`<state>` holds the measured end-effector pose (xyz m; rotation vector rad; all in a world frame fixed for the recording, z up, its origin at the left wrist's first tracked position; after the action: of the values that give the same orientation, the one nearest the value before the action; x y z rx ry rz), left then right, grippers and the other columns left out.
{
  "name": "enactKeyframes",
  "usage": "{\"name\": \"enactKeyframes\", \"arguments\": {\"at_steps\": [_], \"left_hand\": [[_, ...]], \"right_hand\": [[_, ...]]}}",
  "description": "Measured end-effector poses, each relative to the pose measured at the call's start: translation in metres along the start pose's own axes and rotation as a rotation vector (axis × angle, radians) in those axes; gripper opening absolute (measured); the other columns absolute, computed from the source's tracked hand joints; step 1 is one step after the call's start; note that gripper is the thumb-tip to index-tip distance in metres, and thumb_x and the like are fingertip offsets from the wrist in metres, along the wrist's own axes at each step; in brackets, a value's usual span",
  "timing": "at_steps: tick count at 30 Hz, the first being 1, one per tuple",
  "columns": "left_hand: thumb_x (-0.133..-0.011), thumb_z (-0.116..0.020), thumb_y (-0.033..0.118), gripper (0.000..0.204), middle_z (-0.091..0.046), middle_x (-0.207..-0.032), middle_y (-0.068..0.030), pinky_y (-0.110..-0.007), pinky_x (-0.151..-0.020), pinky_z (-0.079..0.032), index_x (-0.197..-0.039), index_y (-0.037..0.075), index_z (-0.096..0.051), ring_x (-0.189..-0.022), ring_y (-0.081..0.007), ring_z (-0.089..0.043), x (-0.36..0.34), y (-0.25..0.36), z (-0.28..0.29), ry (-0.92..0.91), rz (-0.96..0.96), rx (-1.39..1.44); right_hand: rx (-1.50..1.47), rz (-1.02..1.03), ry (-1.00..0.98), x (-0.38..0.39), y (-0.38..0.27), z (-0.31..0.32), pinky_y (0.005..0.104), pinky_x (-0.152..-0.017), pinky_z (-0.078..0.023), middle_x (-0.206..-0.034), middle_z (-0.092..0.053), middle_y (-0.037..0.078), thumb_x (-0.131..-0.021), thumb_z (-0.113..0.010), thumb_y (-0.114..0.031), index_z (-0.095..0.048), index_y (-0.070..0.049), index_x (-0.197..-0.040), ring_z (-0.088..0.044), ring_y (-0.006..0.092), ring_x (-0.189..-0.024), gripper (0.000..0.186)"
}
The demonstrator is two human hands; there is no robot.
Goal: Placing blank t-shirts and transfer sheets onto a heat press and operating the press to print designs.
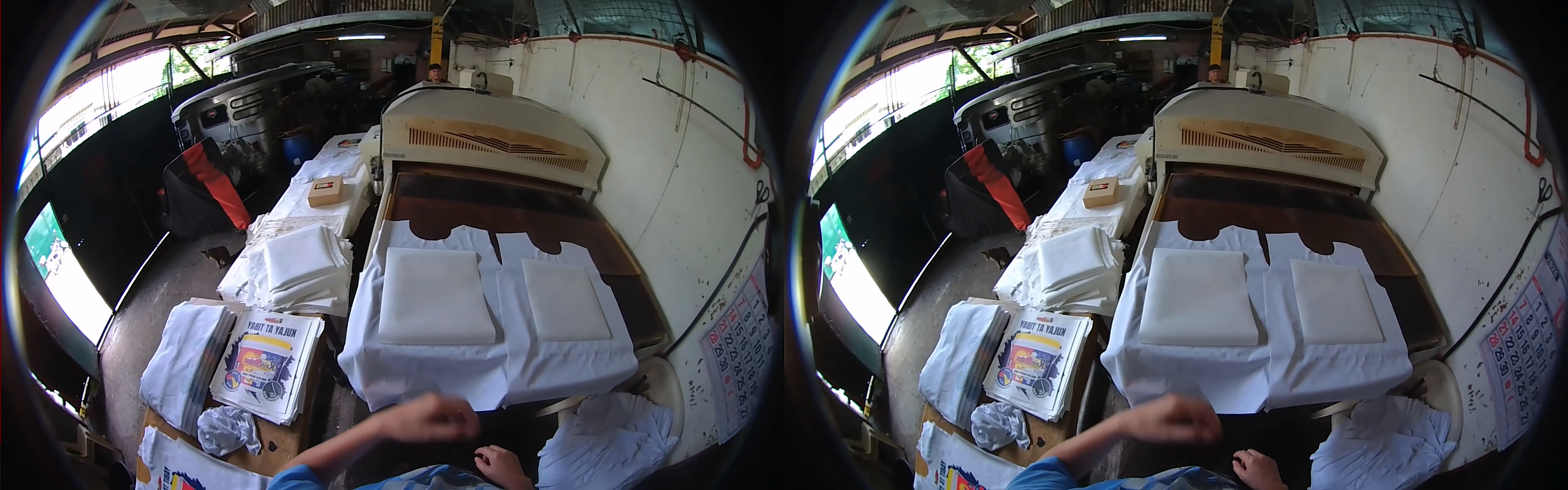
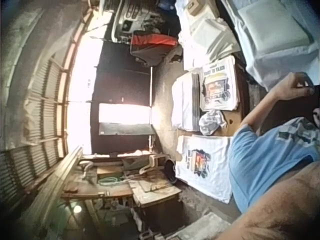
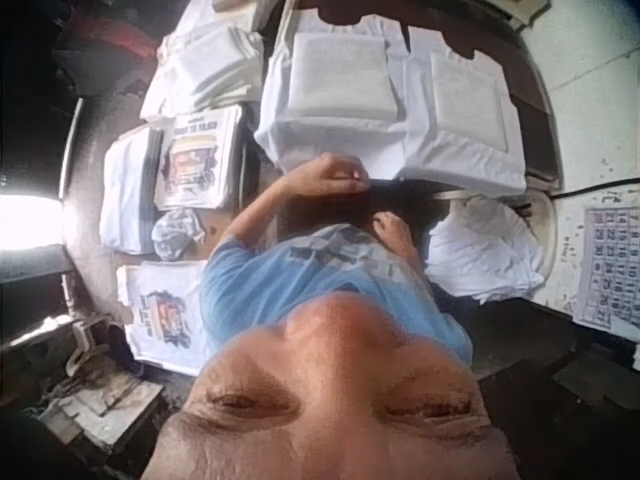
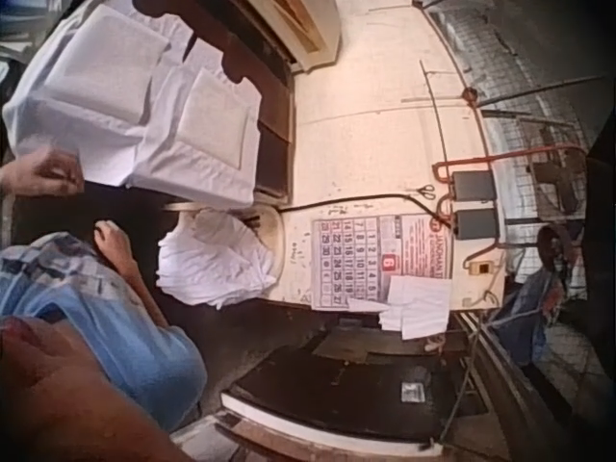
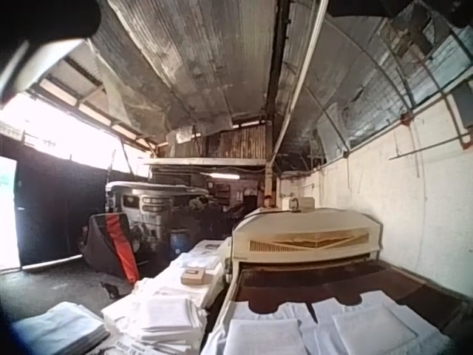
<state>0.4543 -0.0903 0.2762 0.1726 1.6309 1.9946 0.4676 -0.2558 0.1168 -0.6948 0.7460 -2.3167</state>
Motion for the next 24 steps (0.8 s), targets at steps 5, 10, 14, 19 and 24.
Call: {"name": "enactKeyframes", "arguments": {"at_steps": [5,10,14,19,24], "left_hand": [[-0.079,-0.061,0.021,0.030,-0.060,-0.100,-0.0145,-0.031,-0.070,-0.048,-0.103,0.003,-0.058,-0.080,-0.0217,-0.060,0.070,-0.160,0.158,0.909,0.487,-0.455],[-0.074,-0.061,0.025,0.052,-0.058,-0.096,-0.0217,-0.033,-0.074,-0.046,-0.113,-0.006,-0.045,-0.085,-0.0266,-0.059,0.106,-0.247,0.208,1.119,0.698,-0.367],[-0.072,-0.058,0.023,0.058,-0.059,-0.082,-0.0164,-0.031,-0.061,-0.047,-0.116,-0.009,-0.040,-0.063,-0.0212,-0.059,0.088,-0.257,0.200,1.146,0.760,-0.203],[-0.073,-0.059,0.027,0.039,-0.057,-0.076,-0.0070,-0.028,-0.048,-0.039,-0.102,0.002,-0.053,-0.059,-0.0147,-0.055,0.089,-0.266,0.199,1.244,0.815,0.045],[-0.071,-0.064,0.021,0.018,-0.052,-0.059,0.0002,-0.021,-0.040,-0.032,-0.080,0.006,-0.062,-0.048,-0.0085,-0.046,0.080,-0.226,0.197,1.318,0.638,0.055]], "right_hand": [[0.308,0.054,0.142,0.002,0.047,-0.004,0.0393,-0.065,-0.050,-0.077,-0.061,0.010,-0.077,-0.057,-0.025,-0.063,-0.011,-0.086,-0.061,0.0292,-0.070,0.018],[0.281,0.019,0.181,-0.007,0.044,0.015,0.0388,-0.067,-0.050,-0.080,-0.061,0.012,-0.077,-0.057,-0.023,-0.063,-0.009,-0.083,-0.061,0.0291,-0.076,0.016],[0.252,0.082,0.187,-0.006,0.042,0.020,0.0383,-0.068,-0.050,-0.082,-0.061,0.012,-0.078,-0.056,-0.022,-0.063,-0.008,-0.085,-0.061,0.0293,-0.077,0.017],[0.231,0.063,0.171,0.012,0.061,0.018,0.0382,-0.069,-0.050,-0.083,-0.061,0.012,-0.079,-0.056,-0.022,-0.063,-0.008,-0.087,-0.061,0.0291,-0.078,0.017],[0.249,0.008,0.175,0.025,0.088,0.041,0.0389,-0.070,-0.049,-0.084,-0.061,0.012,-0.078,-0.057,-0.020,-0.063,-0.008,-0.087,-0.060,0.0295,-0.080,0.016]]}}
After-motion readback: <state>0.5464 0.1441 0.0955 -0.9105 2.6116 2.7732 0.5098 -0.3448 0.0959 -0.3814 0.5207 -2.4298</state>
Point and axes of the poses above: each hand's wrist, its own x-axis away from the middle knuckle, its own z-axis out of the back of the hand, y = z × x, the point moved 9 cm from there along -x, towards the middle knuckle
